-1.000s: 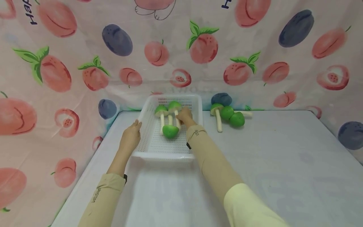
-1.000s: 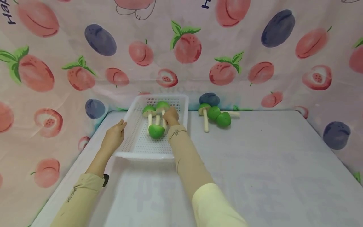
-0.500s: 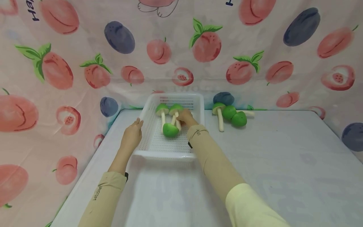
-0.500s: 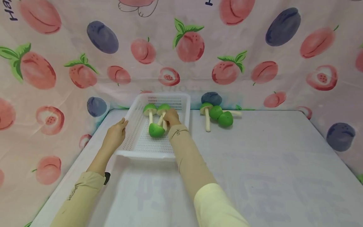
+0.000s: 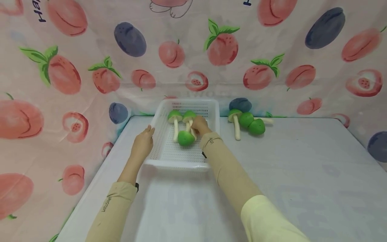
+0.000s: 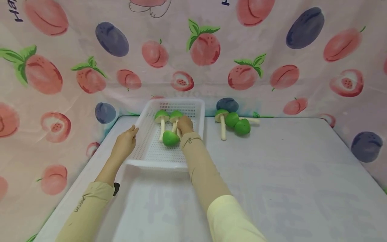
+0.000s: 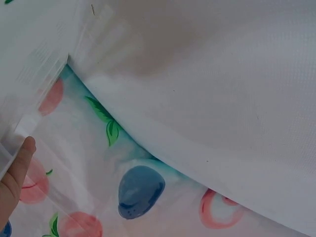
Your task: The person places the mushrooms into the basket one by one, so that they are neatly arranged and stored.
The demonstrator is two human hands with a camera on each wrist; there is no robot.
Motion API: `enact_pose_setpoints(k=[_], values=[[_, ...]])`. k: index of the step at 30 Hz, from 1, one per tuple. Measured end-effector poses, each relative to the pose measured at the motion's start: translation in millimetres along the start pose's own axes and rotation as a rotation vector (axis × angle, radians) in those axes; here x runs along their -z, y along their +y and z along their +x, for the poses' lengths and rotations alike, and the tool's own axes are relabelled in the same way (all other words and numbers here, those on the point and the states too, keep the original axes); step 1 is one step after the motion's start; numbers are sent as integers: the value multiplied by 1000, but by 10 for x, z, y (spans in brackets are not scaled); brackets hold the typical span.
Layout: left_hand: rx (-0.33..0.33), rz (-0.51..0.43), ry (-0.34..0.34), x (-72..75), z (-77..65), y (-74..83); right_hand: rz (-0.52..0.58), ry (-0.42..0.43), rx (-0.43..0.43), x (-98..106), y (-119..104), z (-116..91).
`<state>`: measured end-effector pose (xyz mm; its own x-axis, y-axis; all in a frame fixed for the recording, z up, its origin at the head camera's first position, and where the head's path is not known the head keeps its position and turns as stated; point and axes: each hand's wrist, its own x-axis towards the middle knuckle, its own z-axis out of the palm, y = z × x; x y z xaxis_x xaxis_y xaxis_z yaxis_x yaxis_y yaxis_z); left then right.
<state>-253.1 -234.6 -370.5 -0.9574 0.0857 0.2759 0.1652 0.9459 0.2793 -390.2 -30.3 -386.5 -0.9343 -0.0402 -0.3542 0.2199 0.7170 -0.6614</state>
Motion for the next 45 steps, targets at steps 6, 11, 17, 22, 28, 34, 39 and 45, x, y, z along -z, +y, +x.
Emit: enact_pose_setpoints(k=[6, 11, 17, 22, 28, 34, 39, 45], values=[[8, -15, -5, -8, 4, 5, -40, 56, 29, 41, -10, -175], [12, -16, -3, -1, 2, 3, -35, 50, 21, 13, -17, -158], [-1, -13, 9, 1, -4, -3, -20, 29, 38, -171, 97, 397], [6, -18, 5, -6, -9, -3, 55, -23, 43, -385, 286, 1098], [13, -16, 8, -14, -6, -17, 97, -53, 29, -393, 270, 1147], [1, -10, 8, -18, -7, 3, 80, -61, -49, -350, 208, 1130], [14, -3, -2, -8, -15, 10, 66, -81, -67, -276, 135, 1039], [11, 5, 0, 8, -16, 17, 34, -149, -27, -128, 86, 930]])
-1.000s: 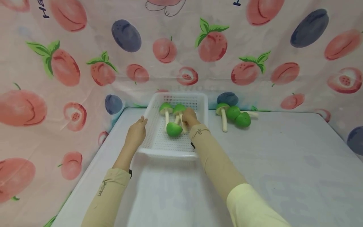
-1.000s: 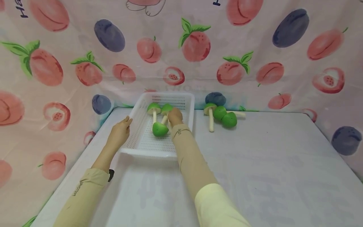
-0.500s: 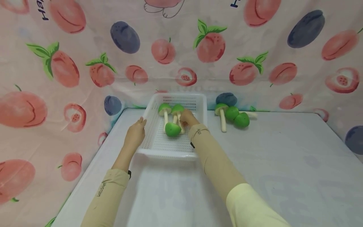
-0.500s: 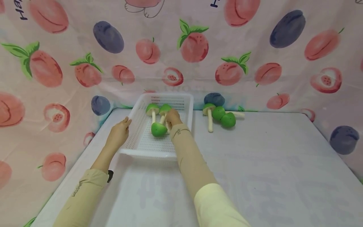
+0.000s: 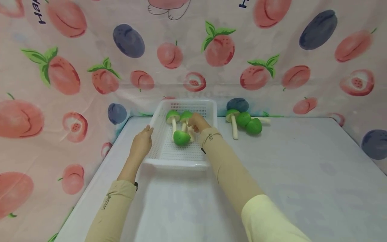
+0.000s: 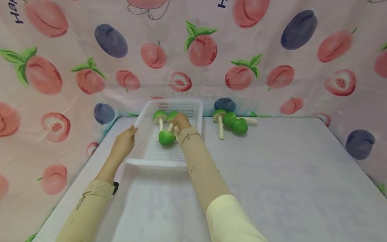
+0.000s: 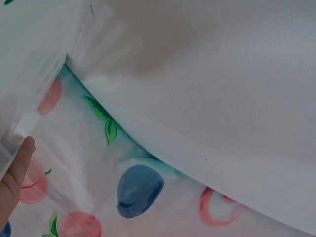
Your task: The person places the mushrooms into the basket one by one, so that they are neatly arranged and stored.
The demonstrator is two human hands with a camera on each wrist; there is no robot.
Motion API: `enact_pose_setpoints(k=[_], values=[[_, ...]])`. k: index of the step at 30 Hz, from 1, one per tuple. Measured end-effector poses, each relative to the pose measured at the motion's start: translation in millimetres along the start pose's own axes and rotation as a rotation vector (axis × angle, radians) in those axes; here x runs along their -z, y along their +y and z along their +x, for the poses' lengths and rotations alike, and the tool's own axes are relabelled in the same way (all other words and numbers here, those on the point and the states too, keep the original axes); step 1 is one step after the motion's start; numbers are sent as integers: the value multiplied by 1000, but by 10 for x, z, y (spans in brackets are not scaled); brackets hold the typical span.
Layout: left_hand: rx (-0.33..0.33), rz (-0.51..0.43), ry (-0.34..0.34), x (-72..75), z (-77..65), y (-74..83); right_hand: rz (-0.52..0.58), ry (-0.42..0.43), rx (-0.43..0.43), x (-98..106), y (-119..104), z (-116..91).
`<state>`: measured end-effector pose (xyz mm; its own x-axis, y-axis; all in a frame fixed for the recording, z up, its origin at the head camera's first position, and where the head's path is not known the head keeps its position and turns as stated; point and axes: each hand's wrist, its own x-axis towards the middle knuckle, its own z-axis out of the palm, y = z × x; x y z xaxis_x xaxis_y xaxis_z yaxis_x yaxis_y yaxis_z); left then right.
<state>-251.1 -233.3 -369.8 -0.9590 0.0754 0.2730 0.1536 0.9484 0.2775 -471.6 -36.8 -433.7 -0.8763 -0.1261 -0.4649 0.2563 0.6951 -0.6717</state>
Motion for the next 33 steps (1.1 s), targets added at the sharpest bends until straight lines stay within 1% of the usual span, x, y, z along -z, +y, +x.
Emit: enact_pose_setpoints(k=[2, 4, 5, 6, 7, 8, 11, 12, 14, 16, 17, 19, 20, 22, 23, 25, 26, 27, 28, 29, 33], values=[[0, 0, 0, 5, -5, -3, -8, -38, 7, 74, -79, -225], [-2, 2, 0, 8, -8, -6, -12, -45, 14, 127, -157, -439], [-4, 3, 1, 9, -8, -7, -11, -54, 27, 162, -184, -514], [-8, 6, 4, 10, -7, -10, -17, -54, 27, 190, -229, -638], [-11, 6, 5, 12, -7, -10, -28, -49, 23, 215, -283, -825], [-14, 7, 7, 16, -6, -11, -34, -52, 24, 239, -304, -856], [-21, 4, 9, 31, 0, -13, -74, -44, 39, 289, -366, -1038], [-22, 2, 9, 35, 0, -14, -94, -26, 35, 294, -407, -1160], [-25, 0, 12, 40, 2, -14, -106, -32, 47, 316, -416, -1141], [-27, -1, 14, 37, 4, -18, -120, -37, 54, 327, -447, -1224], [-26, -1, 14, 34, 4, -22, -118, -35, 68, 328, -428, -1133], [-22, 0, 12, 29, 4, -32, -113, -44, 100, 337, -384, -886], [-19, 0, 11, 27, 5, -39, -111, -40, 117, 334, -354, -739], [-15, -1, 8, 26, 5, -45, -112, -58, 132, 351, -309, -476], [-15, 0, 7, 27, 4, -47, -109, -47, 148, 353, -264, -280], [-16, 3, 7, 29, 5, -48, -113, -39, 178, 373, -229, -163], [-17, 5, 6, 30, 5, -47, -114, -36, 190, 391, -219, -160], [-19, 5, 4, 31, 4, -47, -114, -38, 200, 418, -220, -237], [-20, 5, 4, 30, 2, -48, -107, -34, 210, 444, -226, -363], [-21, 5, 3, 29, 0, -47, -98, -14, 244, 460, -217, -456], [-29, -9, -8, 11, -17, -45, -77, 10, 267, 553, -280, -1257]])
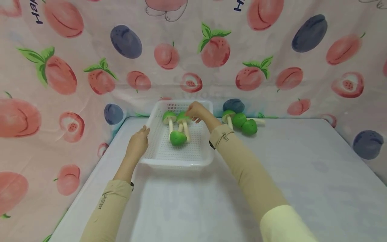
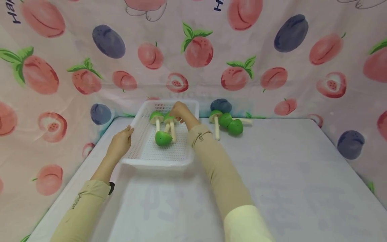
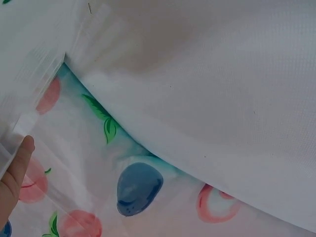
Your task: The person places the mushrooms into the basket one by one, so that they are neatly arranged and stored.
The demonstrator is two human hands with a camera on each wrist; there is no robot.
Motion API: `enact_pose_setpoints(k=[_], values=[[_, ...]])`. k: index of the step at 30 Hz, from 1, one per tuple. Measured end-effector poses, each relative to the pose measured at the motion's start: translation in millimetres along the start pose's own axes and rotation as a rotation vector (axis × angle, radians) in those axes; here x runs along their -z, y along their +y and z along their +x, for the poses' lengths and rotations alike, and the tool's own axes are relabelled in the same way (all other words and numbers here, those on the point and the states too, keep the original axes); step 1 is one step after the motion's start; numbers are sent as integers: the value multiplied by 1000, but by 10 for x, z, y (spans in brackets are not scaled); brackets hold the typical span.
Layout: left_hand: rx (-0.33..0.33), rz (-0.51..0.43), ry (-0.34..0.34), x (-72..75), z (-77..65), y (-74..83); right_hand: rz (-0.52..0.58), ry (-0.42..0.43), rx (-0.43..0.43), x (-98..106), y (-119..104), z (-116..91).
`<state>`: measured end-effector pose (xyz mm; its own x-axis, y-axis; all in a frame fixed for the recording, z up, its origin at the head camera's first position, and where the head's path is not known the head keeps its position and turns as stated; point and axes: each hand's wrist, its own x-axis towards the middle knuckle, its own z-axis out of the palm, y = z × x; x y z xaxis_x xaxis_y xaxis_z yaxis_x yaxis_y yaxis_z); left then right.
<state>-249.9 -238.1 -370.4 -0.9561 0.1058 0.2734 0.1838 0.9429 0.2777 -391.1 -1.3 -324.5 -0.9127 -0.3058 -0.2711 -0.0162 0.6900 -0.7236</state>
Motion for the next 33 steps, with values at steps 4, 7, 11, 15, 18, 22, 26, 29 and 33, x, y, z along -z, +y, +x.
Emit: enact_pose_setpoints(k=[4, 7, 11, 15, 18, 22, 26, 29, 33], values=[[0, -9, -10, -30, -15, 9, 21, 32, 29, 53, -132, -471], [6, 0, -5, -37, -20, 9, 60, 46, 57, 86, -142, -597], [0, 8, 9, -24, -13, 9, 95, 91, 82, 134, -99, -635], [-1, 4, 10, -3, -5, 10, 111, 147, 115, 181, -46, -664], [8, 0, 1, 15, -6, 12, 114, 172, 130, 216, -9, -711], [14, 3, -7, 33, -6, 16, 120, 201, 130, 264, 76, -763], [4, 12, -5, 29, 7, 19, 125, 229, 132, 330, 186, -817], [-1, 12, -5, 18, 15, 19, 117, 249, 136, 388, 275, -847], [1, 6, -8, 10, 8, 22, 111, 263, 137, 464, 411, -869]])
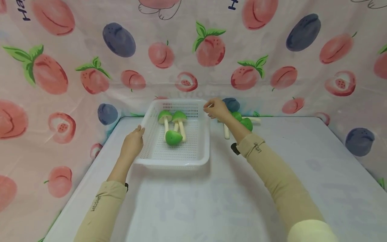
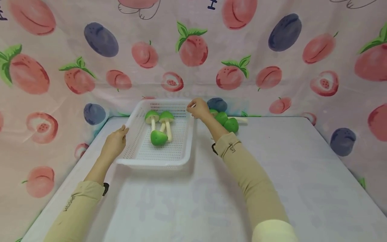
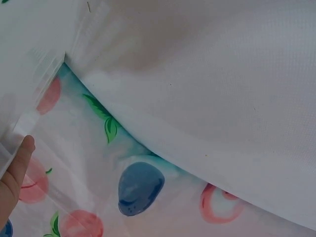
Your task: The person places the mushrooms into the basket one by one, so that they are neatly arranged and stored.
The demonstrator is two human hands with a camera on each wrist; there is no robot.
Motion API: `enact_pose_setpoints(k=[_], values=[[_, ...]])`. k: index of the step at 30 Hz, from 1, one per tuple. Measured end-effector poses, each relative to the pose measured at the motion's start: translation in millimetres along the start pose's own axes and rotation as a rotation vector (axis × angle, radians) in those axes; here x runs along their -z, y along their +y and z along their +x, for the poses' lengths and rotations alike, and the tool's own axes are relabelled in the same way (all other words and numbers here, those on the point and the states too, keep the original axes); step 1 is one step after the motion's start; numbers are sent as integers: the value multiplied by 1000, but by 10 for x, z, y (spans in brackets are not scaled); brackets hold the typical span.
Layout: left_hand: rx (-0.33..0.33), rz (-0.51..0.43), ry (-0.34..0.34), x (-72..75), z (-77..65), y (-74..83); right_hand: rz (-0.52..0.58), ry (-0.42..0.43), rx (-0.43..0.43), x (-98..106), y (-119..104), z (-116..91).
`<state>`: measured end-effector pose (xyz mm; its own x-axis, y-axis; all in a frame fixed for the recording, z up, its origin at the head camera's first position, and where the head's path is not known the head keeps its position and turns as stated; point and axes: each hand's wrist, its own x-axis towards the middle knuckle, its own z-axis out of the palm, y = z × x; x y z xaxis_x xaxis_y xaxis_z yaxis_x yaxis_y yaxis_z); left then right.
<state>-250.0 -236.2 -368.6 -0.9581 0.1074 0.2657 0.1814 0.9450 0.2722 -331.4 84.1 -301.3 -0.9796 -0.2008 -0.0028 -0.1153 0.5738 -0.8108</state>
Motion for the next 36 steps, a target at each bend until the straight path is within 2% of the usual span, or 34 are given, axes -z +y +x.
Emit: enact_pose_setpoints(k=[8, 14, 18, 23, 30, 36], values=[[-3, -2, 0, 12, 8, -7, -11, 80, -18, 180, 181, -68], [-1, -12, -15, 21, 17, -3, 20, 86, -40, 274, 331, -41], [1, -19, -24, 14, 6, -3, -24, 106, -71, 308, 419, -36], [-5, -23, -13, 10, -3, 3, -85, 162, -43, 363, 588, -9], [-4, -13, -12, 27, 0, 0, -69, 183, 26, 422, 824, -9], [-1, -22, -5, 12, -6, -4, -105, 215, 68, 428, 1003, -7]])
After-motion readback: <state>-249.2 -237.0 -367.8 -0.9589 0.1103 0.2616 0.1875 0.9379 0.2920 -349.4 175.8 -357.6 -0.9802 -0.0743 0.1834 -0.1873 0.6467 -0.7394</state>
